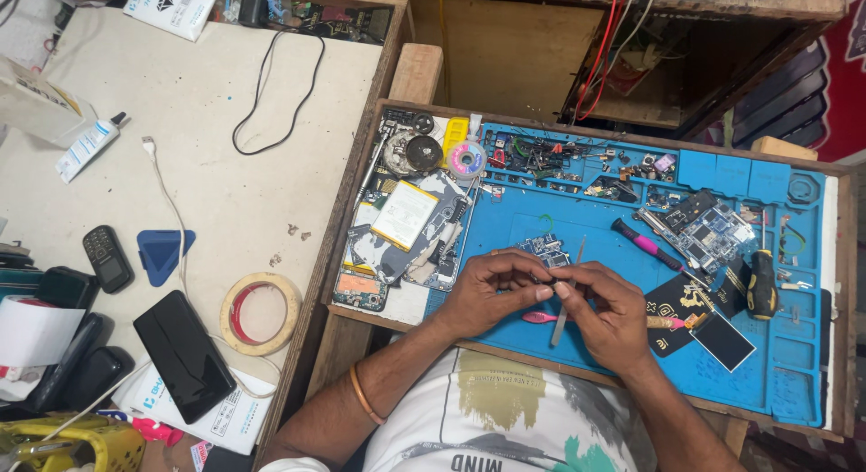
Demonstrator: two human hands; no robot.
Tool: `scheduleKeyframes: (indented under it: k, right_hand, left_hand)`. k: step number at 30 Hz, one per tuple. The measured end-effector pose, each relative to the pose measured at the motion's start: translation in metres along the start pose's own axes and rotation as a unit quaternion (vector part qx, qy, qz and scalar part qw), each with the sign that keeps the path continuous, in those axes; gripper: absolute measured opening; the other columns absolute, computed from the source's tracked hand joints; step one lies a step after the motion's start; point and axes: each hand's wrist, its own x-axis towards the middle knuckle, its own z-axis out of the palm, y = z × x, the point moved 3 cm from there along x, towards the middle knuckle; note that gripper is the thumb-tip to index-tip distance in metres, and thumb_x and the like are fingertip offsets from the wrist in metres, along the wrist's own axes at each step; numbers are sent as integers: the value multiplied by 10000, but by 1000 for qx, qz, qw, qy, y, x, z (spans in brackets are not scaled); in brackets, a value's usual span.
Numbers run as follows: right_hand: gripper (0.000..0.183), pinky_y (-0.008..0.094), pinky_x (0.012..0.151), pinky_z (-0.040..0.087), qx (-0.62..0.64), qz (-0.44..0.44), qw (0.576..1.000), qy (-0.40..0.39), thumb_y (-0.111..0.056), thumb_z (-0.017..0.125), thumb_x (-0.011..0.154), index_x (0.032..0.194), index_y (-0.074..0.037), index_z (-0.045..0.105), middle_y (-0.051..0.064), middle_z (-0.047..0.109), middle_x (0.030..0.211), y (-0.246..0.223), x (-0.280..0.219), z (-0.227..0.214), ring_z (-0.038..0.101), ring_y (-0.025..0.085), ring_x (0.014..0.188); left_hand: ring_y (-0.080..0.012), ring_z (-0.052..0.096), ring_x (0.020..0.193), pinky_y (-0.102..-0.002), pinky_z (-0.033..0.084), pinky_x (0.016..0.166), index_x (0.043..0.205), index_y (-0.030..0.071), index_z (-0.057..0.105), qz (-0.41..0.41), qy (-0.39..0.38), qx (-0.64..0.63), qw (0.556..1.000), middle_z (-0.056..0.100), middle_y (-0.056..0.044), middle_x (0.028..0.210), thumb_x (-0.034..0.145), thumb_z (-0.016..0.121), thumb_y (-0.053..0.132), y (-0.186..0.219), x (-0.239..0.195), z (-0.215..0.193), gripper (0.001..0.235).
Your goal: The person uses a toothbrush to clean a small electronic component, then uses tweezers to manipulate and adjust parts on a circuit board. The person repeatedly picks up and places down the component while working at a cluttered workbench.
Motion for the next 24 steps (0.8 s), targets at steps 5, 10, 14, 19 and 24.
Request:
scheduleKeyframes:
  k: [5,10,14,19,24]
  right_hand:
    - [233,194,661,504,50,27,998,8,-72,666,987,1201,-4,726,66,686,1048,9,0,-2,613,56,808]
    - [264,211,712,542,78,24,997,-3,-59,659,987,1236,16,701,83,682,1085,13,-1,-1,650,74,859]
    - [269,226,743,580,113,46,992,1,-43,670,971,1230,28,687,93,682,1087,17,-2,-1,677,85,864]
    - [300,225,737,557,92,55,994,-6,-21,706,948,1242,38,694,89,696,1032,22,-4,-2,665,98,858]
    - [296,240,772,594,134,103,986,-4,-24,689,943,1229,52,680,104,746,975,24,-2,-4,740,135,890]
  left_hand:
    - [-86,691,957,-203,603,812,1180,48,735,33,5,54,998,676,-63,1215,937,785,60,10,2,1,248]
    - [-98,696,966,-214,592,807,1170,68,750,59,21,122,990,690,-69,1207,928,807,87,15,1,1,250]
    - [-110,708,986,-229,599,840,1168,71,752,83,23,158,984,706,-72,1194,927,817,104,19,0,2,252]
    - [-109,707,935,-230,602,799,1141,74,753,74,33,163,983,730,-70,1146,892,834,113,18,-1,2,264]
    - [-104,727,956,-233,611,814,1127,84,761,83,27,156,984,733,-76,1142,926,819,106,15,-1,0,210]
